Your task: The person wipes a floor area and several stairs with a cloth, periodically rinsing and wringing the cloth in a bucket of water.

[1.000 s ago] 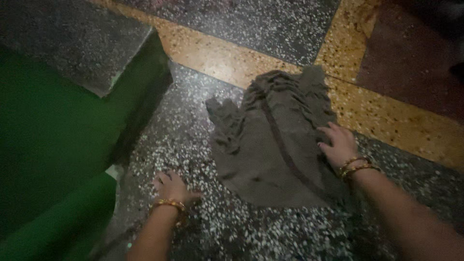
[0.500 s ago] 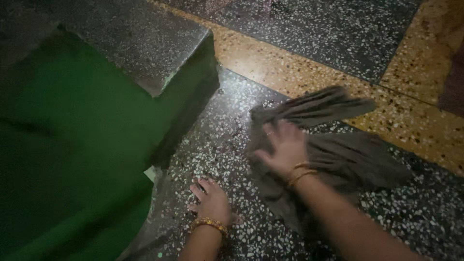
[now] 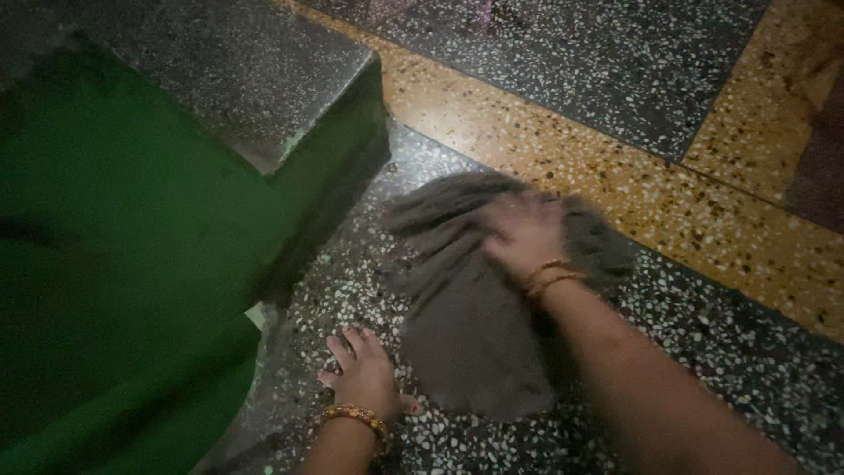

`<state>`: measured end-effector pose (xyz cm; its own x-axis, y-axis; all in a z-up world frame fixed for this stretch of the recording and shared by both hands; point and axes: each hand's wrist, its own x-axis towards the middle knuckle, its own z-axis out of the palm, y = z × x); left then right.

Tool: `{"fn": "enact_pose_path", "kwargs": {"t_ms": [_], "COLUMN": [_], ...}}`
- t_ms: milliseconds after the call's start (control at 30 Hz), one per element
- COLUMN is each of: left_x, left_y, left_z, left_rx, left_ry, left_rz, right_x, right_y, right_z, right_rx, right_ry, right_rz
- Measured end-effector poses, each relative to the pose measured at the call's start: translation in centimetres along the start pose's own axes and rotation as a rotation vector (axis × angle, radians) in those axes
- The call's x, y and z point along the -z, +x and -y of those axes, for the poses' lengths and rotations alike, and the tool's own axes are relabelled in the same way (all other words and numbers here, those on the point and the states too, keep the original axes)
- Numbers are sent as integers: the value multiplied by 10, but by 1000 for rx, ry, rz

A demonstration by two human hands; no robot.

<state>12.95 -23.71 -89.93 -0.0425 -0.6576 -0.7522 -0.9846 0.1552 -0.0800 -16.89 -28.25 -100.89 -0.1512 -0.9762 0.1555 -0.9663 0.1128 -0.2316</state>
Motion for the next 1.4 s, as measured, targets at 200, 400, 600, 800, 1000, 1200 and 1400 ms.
{"fn": "enact_pose_path", "kwargs": {"t_ms": [200,400,600,800,1000,1200,1400], "left_x": [0,8,5,3,3,1,-5], "left_y": [2,-1,-4,-7,-2,10,9], "left_z": [-1,-3,-5,-4,-6,-3,-5], "left_rx": [-2,3,9,-1,25,17,23], "left_ry": [-27,-19,-47,-37,-44,0,23], "left_rz": [36,72,37,7,64,76,-2], "right_x": [28,12,14,12,21,30,30], "right_y": [-88,-146,-146,-149,-147,-136,-135], "right_z": [-105,-38,-33,-35,-29,-25,-24], "right_rx": [-585,-635,-566,-516,-513,-562,-547], "right_ry": [-128,-309,-306,-291,-264,-263,-269], "right_rz": [-66,175,13,-64,-53,68,38]}}
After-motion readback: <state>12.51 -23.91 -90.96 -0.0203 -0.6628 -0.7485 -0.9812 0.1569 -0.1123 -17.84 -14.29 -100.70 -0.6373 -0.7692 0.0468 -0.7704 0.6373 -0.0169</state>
